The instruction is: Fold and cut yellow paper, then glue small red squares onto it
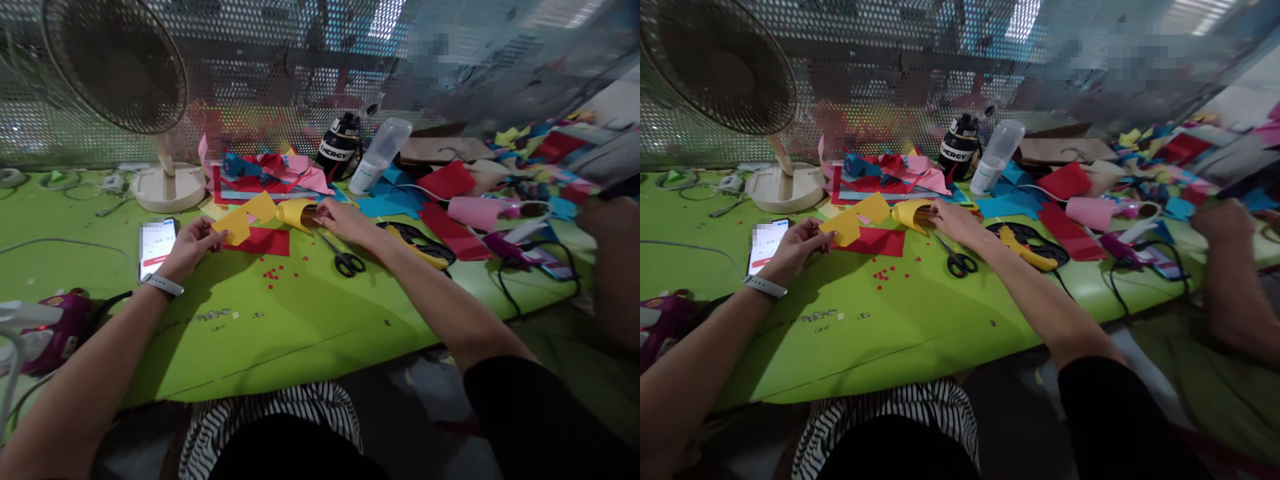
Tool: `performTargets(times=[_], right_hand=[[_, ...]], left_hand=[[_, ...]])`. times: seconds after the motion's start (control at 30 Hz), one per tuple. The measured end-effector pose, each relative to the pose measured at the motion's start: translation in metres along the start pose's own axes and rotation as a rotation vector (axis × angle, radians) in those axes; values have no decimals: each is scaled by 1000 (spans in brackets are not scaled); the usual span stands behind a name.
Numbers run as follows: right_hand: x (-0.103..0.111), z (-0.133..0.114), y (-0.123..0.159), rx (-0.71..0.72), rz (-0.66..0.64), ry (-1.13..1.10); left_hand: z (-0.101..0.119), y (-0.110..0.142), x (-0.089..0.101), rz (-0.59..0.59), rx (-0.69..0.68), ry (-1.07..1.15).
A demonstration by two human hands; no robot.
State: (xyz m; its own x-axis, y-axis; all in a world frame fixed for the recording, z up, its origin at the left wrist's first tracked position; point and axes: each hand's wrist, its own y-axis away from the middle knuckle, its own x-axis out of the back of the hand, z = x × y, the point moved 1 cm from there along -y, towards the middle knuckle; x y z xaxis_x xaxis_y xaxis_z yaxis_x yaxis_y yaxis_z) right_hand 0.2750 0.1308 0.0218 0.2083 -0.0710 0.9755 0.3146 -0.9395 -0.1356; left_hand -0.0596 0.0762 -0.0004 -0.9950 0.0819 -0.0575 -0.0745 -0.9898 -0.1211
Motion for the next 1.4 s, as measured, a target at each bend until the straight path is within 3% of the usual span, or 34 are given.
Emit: performTargets(times=[0.1,0.23,0.37,0.5,0.63,0.73,0.87,1.0,1.1,1.23,1.3,1.4], right_hand=[[12,15,16,-93,146,-300],[21,38,29,-383,303,-776],[33,54,36,-467,351,-960],[45,56,46,-436,417,-974],[43,40,54,-352,488,-852],[29,27,53,-256,390,-746],[12,23,49,-107,159,-637],[14,20,52,-35,251,-515],[20,6,57,-67,322,-686],[22,-21,53,-32,260,-979],[22,-31,48,2,259,-1000],[22,-39,42,-4,356,-1030]], left_hand=[[0,1,-2,-23,19,-38],[-2,2,-3,-49,38,-72],[-5,2,-2,-53,28,-89],[-5,1,-1,-51,14,-94],[-5,1,-1,-50,8,-83],[-5,1,-1,-47,9,-90],[-6,1,1,-52,23,-90],[-7,1,2,-55,47,-74],[-9,1,2,-68,69,-66],[-10,2,1,-89,79,-69],[-11,2,0,-94,85,-85],[-10,1,-1,-106,88,-98]])
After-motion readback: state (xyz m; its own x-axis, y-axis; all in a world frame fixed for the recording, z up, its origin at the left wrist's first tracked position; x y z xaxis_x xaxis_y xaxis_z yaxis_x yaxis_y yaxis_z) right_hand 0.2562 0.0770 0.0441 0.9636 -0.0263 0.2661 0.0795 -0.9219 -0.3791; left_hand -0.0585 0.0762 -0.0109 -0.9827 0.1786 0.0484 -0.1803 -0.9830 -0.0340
